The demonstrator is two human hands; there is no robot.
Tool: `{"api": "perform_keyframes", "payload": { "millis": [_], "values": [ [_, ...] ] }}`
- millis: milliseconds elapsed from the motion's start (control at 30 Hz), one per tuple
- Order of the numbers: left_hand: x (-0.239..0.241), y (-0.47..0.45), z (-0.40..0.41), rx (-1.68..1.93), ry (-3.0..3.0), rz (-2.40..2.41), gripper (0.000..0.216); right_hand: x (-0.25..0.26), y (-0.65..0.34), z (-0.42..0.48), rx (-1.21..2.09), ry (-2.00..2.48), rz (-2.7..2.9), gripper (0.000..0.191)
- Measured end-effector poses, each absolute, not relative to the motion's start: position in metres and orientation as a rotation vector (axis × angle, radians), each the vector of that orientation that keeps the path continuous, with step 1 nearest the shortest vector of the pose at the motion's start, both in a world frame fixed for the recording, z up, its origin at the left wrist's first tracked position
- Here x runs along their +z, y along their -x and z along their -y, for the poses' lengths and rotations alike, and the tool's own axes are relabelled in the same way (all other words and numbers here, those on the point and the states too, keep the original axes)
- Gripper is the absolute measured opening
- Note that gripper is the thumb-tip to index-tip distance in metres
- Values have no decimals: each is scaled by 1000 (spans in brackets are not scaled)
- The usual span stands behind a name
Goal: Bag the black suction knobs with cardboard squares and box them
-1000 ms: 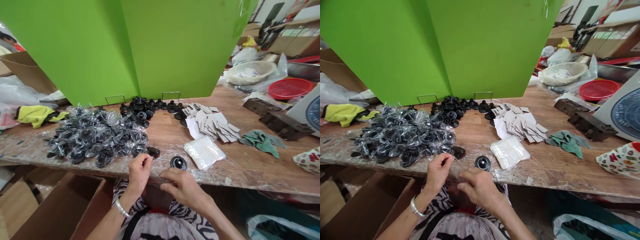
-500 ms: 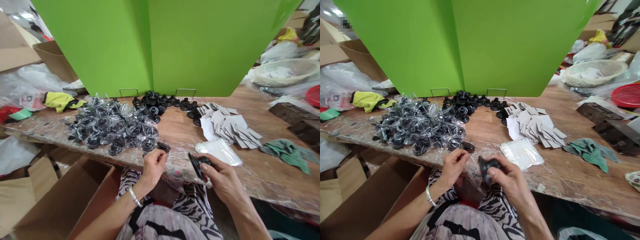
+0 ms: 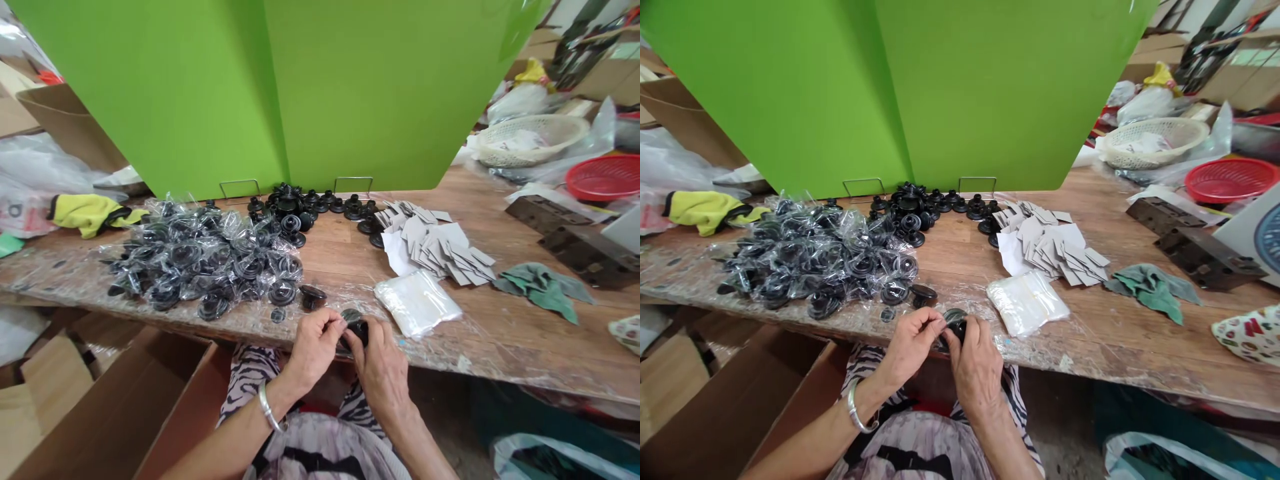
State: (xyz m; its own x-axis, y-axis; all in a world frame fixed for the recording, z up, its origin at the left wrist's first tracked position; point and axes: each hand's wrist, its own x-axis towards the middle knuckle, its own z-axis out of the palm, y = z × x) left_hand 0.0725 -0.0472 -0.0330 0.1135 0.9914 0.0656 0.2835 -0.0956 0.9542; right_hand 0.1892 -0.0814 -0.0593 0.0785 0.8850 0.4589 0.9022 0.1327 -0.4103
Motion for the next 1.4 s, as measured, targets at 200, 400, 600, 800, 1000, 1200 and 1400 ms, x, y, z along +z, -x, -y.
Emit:
{"api": "perform_keyframes", "payload": {
  "millis": [200,400,600,800,1000,1200,1400],
  "values": [
    [-39,-83,51,1043,-1644,-1274,18,-55,-191,76,36,1866,1888,11],
    [-48,-82,43,964,-1737,-1113,20,-51,-197,64,171,1999,1956,16],
    [-66,-66,31,986,-1371,-1270,17,-71,-197,64,459,1618,1782,25],
    [-63,-65,33,1010,-1503,-1282,12,-79,-197,67,477,1578,1756,24],
    [-53,-71,27,1004,-1605,-1356,19,-78,-205,63,672,1431,1606,25],
    [-40,-59,20,1044,-757,-1132,19,-68,-215,79,641,1526,1260,20],
    [-38,-61,27,929,-566,-873,17,-48,-200,81,457,1391,1441,13]
  ]
}}
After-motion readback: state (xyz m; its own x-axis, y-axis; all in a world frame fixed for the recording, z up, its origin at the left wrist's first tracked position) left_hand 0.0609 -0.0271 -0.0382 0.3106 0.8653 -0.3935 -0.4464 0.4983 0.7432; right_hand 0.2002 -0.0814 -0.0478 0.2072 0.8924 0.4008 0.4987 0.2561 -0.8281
